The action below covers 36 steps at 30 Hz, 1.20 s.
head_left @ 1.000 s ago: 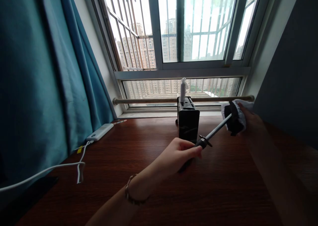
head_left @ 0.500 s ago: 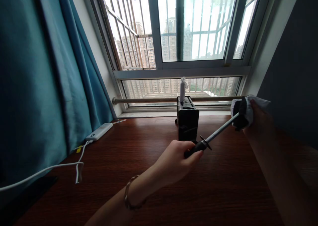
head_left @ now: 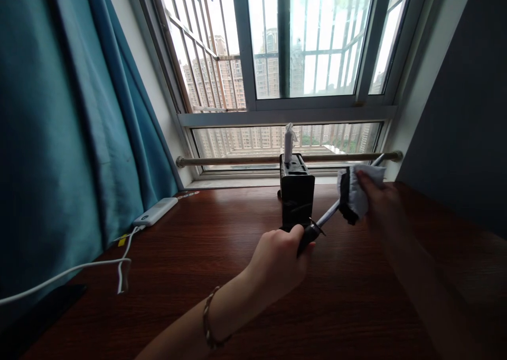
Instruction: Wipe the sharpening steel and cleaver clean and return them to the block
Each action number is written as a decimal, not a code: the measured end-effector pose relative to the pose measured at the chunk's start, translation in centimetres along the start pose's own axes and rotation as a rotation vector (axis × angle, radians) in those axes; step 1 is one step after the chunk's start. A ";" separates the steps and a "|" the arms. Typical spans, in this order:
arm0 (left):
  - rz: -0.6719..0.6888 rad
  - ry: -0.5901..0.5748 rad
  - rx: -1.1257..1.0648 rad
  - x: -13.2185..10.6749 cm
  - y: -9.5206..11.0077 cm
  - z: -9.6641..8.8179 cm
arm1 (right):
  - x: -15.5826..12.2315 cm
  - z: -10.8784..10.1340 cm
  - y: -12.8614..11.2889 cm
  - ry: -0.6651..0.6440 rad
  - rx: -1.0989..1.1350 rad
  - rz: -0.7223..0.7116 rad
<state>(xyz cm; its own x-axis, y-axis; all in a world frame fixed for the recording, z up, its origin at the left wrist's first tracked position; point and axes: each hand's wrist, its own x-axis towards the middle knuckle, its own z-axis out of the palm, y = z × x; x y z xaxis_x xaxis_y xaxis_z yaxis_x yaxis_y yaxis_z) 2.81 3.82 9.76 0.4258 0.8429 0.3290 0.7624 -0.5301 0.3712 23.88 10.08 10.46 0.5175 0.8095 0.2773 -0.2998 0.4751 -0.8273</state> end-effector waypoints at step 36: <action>-0.240 -0.720 -1.677 0.6 -0.4 -1.7 | -2.3 0.2 1.2 -0.804 -0.008 0.231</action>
<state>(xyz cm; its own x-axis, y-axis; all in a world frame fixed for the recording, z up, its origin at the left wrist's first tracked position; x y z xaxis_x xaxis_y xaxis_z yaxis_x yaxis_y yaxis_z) 1.99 4.41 11.28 0.8394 0.5377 -0.0792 -0.2060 0.4496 0.8692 22.17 8.85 8.92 -0.2866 0.8872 0.3616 -0.3206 0.2669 -0.9088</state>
